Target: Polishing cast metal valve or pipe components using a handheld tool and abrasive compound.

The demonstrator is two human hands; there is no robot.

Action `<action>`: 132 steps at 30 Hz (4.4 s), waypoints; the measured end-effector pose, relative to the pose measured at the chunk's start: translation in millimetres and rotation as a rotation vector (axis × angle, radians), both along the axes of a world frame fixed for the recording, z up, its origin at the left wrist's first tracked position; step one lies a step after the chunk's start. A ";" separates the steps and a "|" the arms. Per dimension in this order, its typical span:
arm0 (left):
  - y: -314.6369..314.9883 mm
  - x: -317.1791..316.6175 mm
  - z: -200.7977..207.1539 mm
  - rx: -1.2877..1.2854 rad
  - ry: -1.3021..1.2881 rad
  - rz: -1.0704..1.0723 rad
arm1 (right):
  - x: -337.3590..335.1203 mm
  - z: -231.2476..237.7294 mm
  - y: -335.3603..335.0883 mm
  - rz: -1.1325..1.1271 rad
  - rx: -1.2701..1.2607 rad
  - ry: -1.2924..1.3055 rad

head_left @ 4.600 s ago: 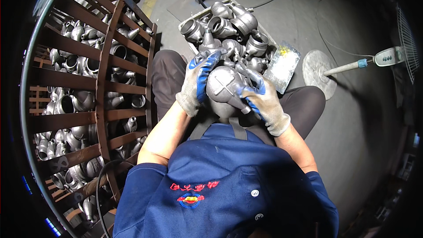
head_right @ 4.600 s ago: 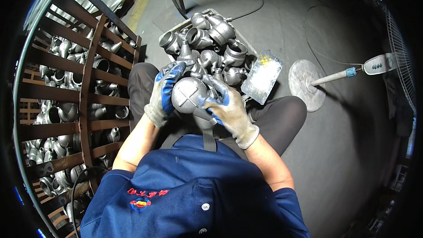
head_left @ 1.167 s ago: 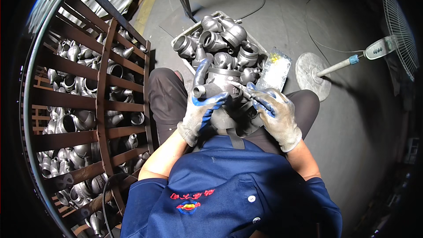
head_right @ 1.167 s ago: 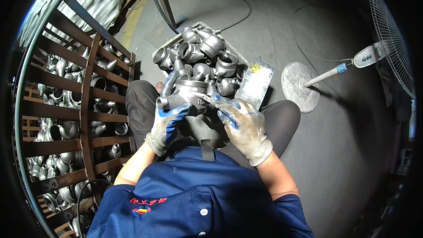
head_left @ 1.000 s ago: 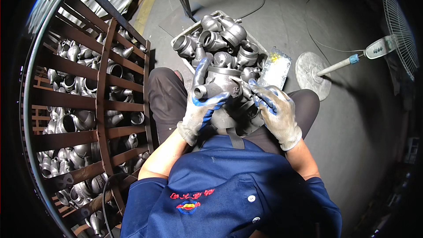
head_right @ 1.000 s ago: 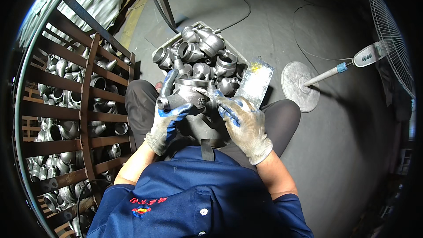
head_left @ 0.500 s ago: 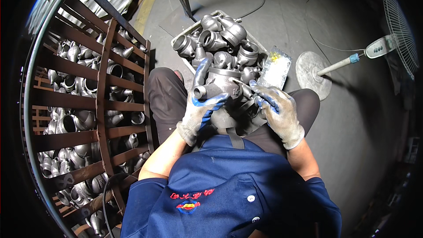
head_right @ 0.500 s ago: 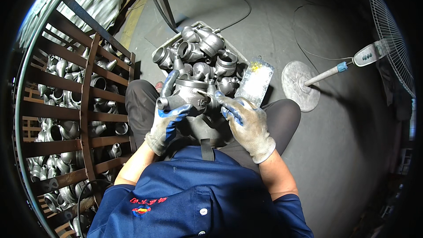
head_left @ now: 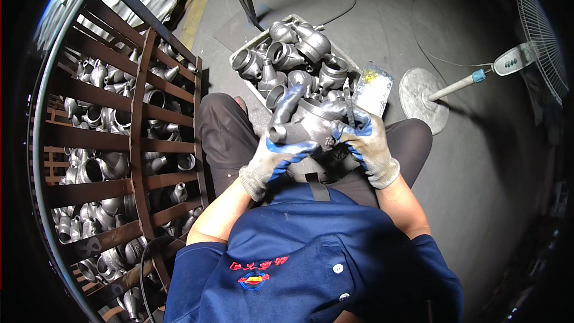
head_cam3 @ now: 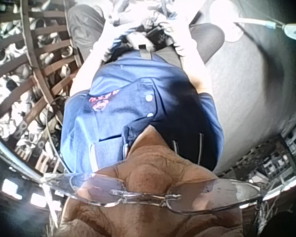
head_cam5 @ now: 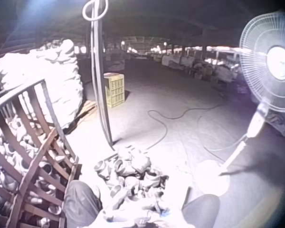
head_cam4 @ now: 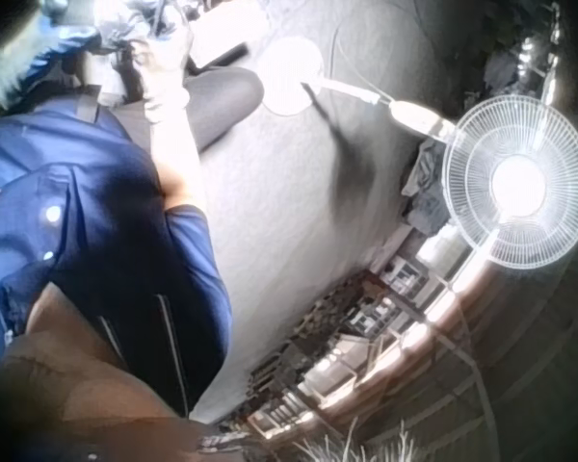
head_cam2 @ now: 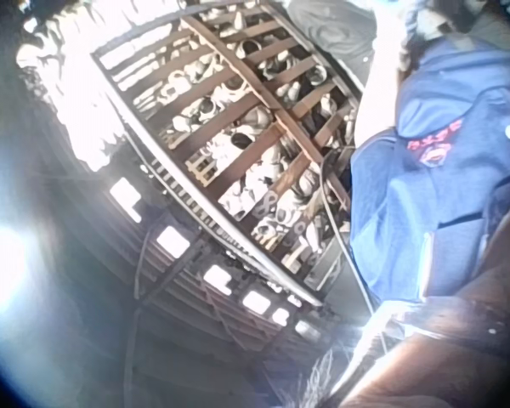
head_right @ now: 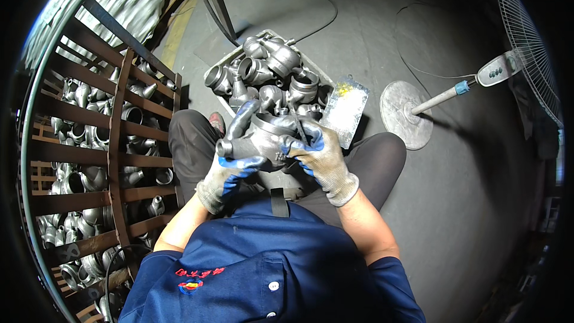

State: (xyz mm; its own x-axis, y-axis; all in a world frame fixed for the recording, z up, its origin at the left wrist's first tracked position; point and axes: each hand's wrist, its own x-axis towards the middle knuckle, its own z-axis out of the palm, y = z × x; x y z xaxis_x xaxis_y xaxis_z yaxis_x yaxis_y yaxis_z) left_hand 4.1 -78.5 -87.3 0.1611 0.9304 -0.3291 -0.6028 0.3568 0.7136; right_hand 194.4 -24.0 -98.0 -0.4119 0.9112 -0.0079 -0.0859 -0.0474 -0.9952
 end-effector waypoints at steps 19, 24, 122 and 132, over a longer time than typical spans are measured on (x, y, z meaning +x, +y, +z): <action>13.0 2.1 -32.8 0.803 1.091 0.126 | 0.9 -2.4 5.6 0.117 0.021 -0.176; 1.9 -9.2 -22.9 -0.122 0.017 -0.088 | 6.7 -4.0 8.8 0.150 -0.151 -0.053; -1.7 -71.2 40.1 0.432 0.341 0.439 | -29.4 -5.7 15.6 0.077 -0.293 0.401; 8.1 -97.6 105.1 0.634 0.640 0.514 | -16.0 -2.4 12.4 0.140 -0.332 0.339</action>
State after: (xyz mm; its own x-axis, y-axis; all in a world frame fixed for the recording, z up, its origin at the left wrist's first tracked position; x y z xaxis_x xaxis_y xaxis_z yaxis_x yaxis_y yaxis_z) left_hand -93.5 -70.4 17.8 -0.3367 0.8700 0.3603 -0.0181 -0.3885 0.9213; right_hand 178.4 -11.7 -100.5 -0.5596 0.8180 -0.1330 -0.3723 -0.3915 -0.8415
